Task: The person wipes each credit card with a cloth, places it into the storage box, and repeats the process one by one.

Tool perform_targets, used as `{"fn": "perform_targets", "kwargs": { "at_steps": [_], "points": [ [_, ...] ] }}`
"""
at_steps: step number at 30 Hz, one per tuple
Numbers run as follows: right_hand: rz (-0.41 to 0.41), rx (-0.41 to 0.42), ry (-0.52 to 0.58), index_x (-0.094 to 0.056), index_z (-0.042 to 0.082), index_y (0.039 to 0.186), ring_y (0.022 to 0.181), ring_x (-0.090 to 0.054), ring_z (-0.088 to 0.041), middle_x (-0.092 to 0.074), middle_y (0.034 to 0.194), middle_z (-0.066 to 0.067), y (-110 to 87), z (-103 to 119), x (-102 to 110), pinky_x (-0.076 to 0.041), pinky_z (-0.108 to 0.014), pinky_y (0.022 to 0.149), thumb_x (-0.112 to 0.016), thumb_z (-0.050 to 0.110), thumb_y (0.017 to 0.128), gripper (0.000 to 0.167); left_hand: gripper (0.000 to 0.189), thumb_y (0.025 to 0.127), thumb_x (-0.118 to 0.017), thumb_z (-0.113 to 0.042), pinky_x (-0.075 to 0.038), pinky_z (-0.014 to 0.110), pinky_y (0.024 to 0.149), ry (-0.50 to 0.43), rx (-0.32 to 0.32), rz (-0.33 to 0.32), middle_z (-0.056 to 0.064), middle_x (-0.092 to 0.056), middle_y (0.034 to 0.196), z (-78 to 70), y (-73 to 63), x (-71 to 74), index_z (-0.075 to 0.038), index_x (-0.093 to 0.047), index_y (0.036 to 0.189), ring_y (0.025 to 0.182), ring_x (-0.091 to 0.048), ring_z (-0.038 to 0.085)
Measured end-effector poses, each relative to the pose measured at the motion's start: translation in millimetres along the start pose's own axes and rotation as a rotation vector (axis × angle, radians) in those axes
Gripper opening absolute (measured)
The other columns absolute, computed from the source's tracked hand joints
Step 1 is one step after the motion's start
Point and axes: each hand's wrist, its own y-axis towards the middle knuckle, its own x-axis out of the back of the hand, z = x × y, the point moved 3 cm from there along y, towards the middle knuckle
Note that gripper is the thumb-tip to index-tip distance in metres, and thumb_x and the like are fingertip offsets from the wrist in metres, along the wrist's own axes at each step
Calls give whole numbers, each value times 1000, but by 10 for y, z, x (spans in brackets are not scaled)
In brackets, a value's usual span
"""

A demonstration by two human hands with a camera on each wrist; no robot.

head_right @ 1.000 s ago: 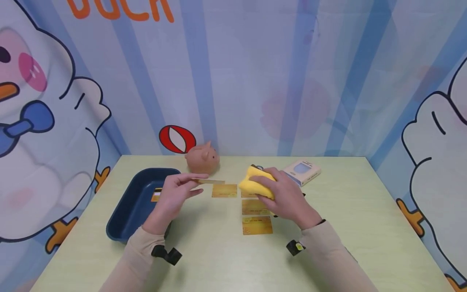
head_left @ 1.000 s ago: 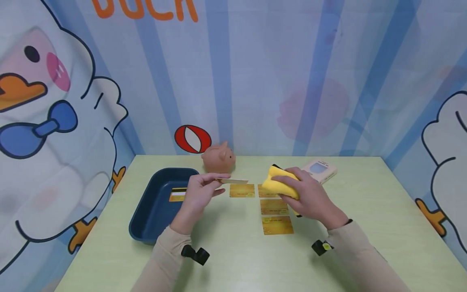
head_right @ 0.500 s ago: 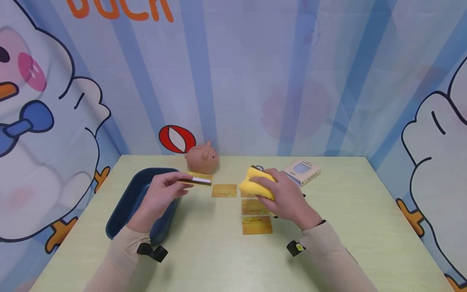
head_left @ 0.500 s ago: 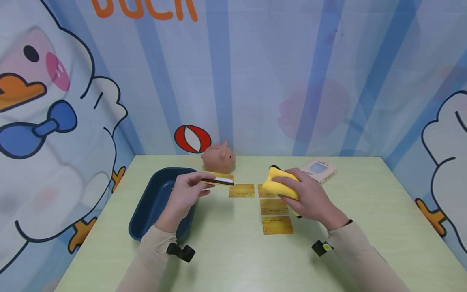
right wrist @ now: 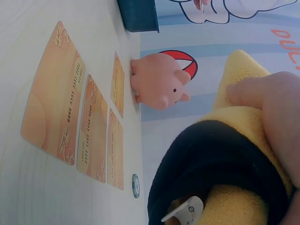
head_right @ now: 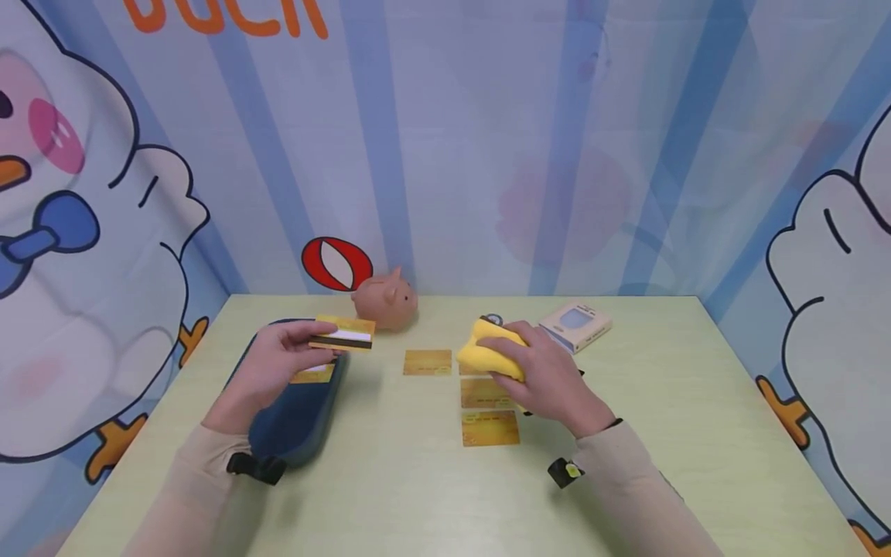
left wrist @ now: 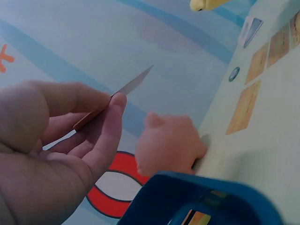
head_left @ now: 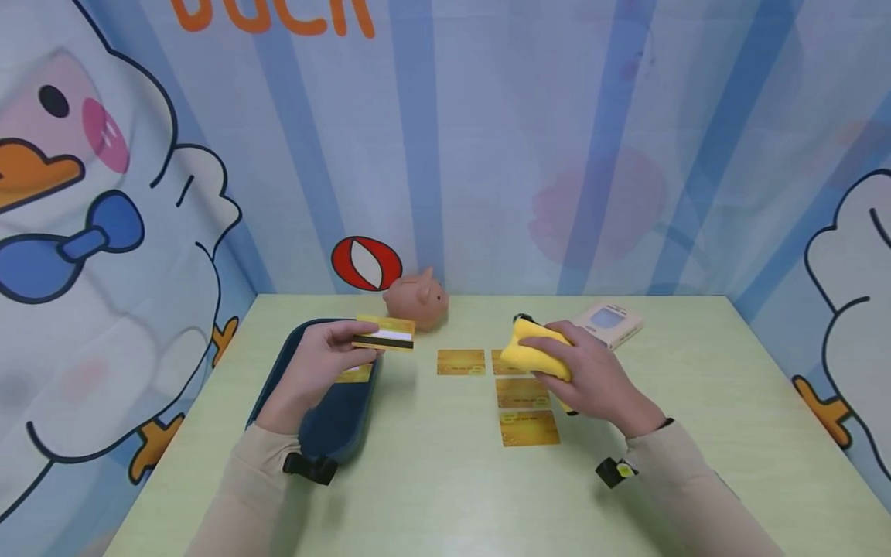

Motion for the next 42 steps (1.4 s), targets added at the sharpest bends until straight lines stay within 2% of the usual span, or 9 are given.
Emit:
{"fn": "perform_targets", "kwargs": {
  "at_steps": [1, 6, 14, 16, 20, 25, 30, 35, 42],
  "points": [
    [0, 0, -1, -68, 23, 136, 103, -62, -27, -61, 130, -13, -1, -1, 4, -57, -47, 78, -85, 20, 89, 50, 41, 98, -71, 1, -62, 34, 91, -1, 6, -1, 27, -59, 139, -1, 5, 31, 6, -64, 138, 102, -75, 18],
    [0, 3, -3, -68, 23, 136, 102, -63, -27, -62, 130, -13, -6, -16, 19, -57, -46, 79, -85, 21, 89, 50, 46, 101, -65, 0, -61, 35, 92, 13, 33, -25, 30, -57, 143, 4, 16, 178, 5, -56, 146, 102, -75, 21],
    [0, -5, -9, -67, 22, 137, 101, -61, -26, -61, 128, -12, -43, -44, 23, -55, -45, 77, -86, 22, 89, 51, 69, 100, -64, 6, -63, 27, 82, -14, 72, -114, 36, -53, 146, 44, 46, 430, -2, -33, 162, 93, -76, 16],
    [-1, -9, -9, -67, 23, 137, 102, -61, -26, -61, 129, -12, -44, -46, 28, -55, -45, 77, -86, 22, 89, 51, 73, 100, -64, 6, -63, 26, 81, -3, 94, -133, 37, -52, 147, 71, 60, 497, -3, -30, 164, 91, -75, 12],
    [-1, -16, -13, -67, 23, 137, 101, -61, -27, -61, 129, -11, -45, -48, 40, -56, -45, 77, -85, 22, 89, 51, 77, 99, -65, 7, -63, 29, 84, 34, 142, -145, 37, -51, 147, 132, 77, 593, -4, -26, 165, 93, -73, 13],
    [1, -26, -16, -68, 22, 136, 100, -61, -27, -61, 128, -12, -60, -51, 59, -56, -44, 75, -85, 22, 89, 50, 74, 99, -65, 7, -62, 35, 90, 128, 188, -107, 38, -55, 139, 254, 78, 624, 2, -28, 163, 103, -71, 20],
    [11, -42, -13, -68, 22, 136, 100, -60, -26, -60, 128, -12, -86, -66, 53, -56, -43, 73, -85, 21, 89, 50, 72, 96, -66, 11, -63, 35, 87, 219, 229, -66, 37, -56, 133, 401, 92, 606, 8, -31, 159, 112, -67, 35],
    [18, -57, -12, -68, 22, 136, 101, -60, -26, -60, 128, -12, -126, -78, 51, -56, -42, 72, -85, 20, 89, 50, 71, 94, -63, 15, -64, 38, 83, 244, 271, -23, 37, -57, 131, 496, 139, 568, 11, -31, 157, 106, -71, 37],
    [18, -59, -16, -68, 23, 136, 100, -59, -25, -60, 127, -12, -134, -88, 59, -55, -41, 70, -85, 21, 89, 50, 70, 91, -62, 17, -65, 38, 78, 244, 325, 6, 38, -57, 128, 552, 208, 526, 15, -31, 154, 96, -75, 32]
  ]
}}
